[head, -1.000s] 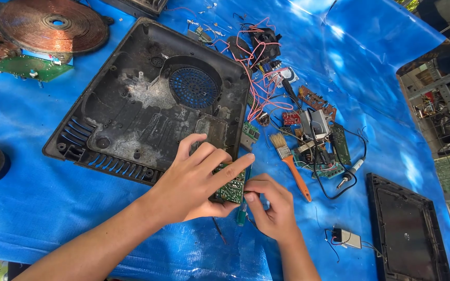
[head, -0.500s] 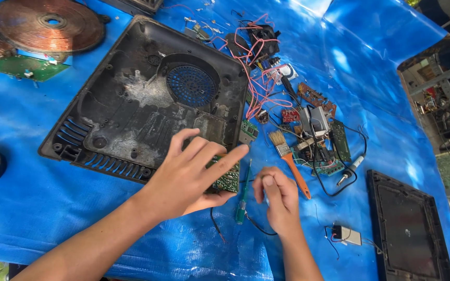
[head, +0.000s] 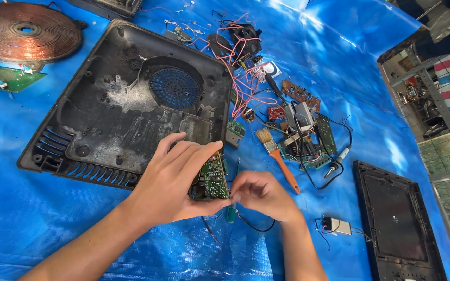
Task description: Repairing the internal components and wiring of a disassembled induction cooker using a screwdriver and brush.
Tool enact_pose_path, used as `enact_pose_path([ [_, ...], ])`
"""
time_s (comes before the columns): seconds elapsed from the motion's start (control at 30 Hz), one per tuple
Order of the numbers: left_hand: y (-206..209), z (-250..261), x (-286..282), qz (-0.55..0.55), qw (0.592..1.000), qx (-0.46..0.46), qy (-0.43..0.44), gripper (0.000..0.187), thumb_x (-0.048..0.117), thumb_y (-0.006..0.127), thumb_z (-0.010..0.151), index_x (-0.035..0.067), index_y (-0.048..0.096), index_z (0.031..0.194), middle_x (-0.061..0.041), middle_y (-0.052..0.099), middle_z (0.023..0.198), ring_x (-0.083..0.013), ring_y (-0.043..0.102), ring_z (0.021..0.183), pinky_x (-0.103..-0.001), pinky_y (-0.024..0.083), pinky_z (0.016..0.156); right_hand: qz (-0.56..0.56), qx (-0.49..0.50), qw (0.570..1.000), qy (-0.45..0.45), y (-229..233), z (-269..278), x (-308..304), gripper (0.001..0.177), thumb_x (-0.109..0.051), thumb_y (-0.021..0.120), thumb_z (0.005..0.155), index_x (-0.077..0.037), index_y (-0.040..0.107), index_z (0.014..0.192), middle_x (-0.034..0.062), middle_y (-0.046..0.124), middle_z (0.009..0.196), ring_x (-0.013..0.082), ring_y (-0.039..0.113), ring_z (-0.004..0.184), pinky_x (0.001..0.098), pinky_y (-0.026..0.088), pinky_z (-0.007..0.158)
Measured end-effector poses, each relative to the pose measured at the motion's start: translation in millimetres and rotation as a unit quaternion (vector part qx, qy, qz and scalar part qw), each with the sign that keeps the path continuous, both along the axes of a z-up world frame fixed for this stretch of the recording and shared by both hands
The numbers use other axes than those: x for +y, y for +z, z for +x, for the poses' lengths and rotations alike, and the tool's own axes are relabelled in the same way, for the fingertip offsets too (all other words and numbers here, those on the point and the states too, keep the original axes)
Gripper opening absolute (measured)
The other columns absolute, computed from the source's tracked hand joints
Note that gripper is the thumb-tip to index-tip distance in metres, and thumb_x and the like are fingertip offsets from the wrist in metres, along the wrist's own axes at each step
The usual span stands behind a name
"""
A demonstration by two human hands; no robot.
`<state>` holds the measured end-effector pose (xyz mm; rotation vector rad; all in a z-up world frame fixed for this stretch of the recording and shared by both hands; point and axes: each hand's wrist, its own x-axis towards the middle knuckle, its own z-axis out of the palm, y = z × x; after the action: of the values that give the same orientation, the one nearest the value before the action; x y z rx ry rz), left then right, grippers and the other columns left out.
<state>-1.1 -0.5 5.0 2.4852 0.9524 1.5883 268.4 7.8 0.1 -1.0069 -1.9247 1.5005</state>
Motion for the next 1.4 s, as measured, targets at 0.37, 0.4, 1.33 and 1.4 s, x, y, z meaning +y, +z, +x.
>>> enact_pose_path([
  [0.37, -1.0, 3.1, -0.8, 0.005, 1.0, 0.004, -0.002, 0.084, 0.057, 0.086, 0.082, 0.0, 0.055, 0.136, -0.009, 0.07, 0.113, -0.0235, 0.066, 0.102, -0.052, 0.044, 0.107, 0.241, 0.072, 0.896, -0.367, -18.8, -18.5, 6.7, 0.049, -0.032, 0.055, 0.105, -0.009, 0.037, 0.145, 0.0174, 0.067, 0.134, 0.0217, 0.07, 0.096, 0.0325, 0.057, 0.075],
  [0.4, -0.8, 3.2, -0.7, 0.008, 1.0, 0.004, 0.0, 0.084, 0.056, 0.086, 0.082, 0.0, 0.055, 0.135, -0.009, 0.07, 0.114, -0.0237, 0.066, 0.103, -0.051, 0.044, 0.107, 0.269, 0.06, 0.896, -0.348, -19.1, -21.8, 5.2, 0.045, -0.031, 0.055, 0.106, -0.01, 0.04, 0.143, 0.016, 0.069, 0.128, 0.02, 0.07, 0.095, 0.0308, 0.056, 0.075],
  [1.33, -7.6, 7.6, -1.6, -0.094, 0.958, -0.08, -0.257, 0.083, 0.036, 0.086, 0.089, 0.015, 0.027, 0.143, -0.027, 0.033, 0.166, -0.0483, 0.04, 0.156, -0.057, 0.037, 0.127, 0.306, 0.09, 0.946, -0.062, -25.9, -32.7, -29.1, 0.074, -0.076, 0.046, 0.107, -0.004, 0.058, 0.114, 0.0005, 0.049, 0.081, 0.0133, 0.04, 0.065, 0.0325, 0.034, 0.058],
  [1.4, -1.0, 7.6, -2.4, -0.142, 0.963, -0.059, -0.22, 0.072, 0.034, 0.088, 0.079, 0.001, 0.043, 0.124, -0.024, 0.035, 0.164, -0.0432, 0.038, 0.153, -0.054, 0.039, 0.121, 0.243, 0.118, 0.962, -0.048, -11.6, -43.3, -31.1, 0.063, -0.07, 0.059, 0.102, -0.007, 0.057, 0.102, 0.0014, 0.064, 0.08, 0.0131, 0.06, 0.066, 0.0277, 0.041, 0.059],
])
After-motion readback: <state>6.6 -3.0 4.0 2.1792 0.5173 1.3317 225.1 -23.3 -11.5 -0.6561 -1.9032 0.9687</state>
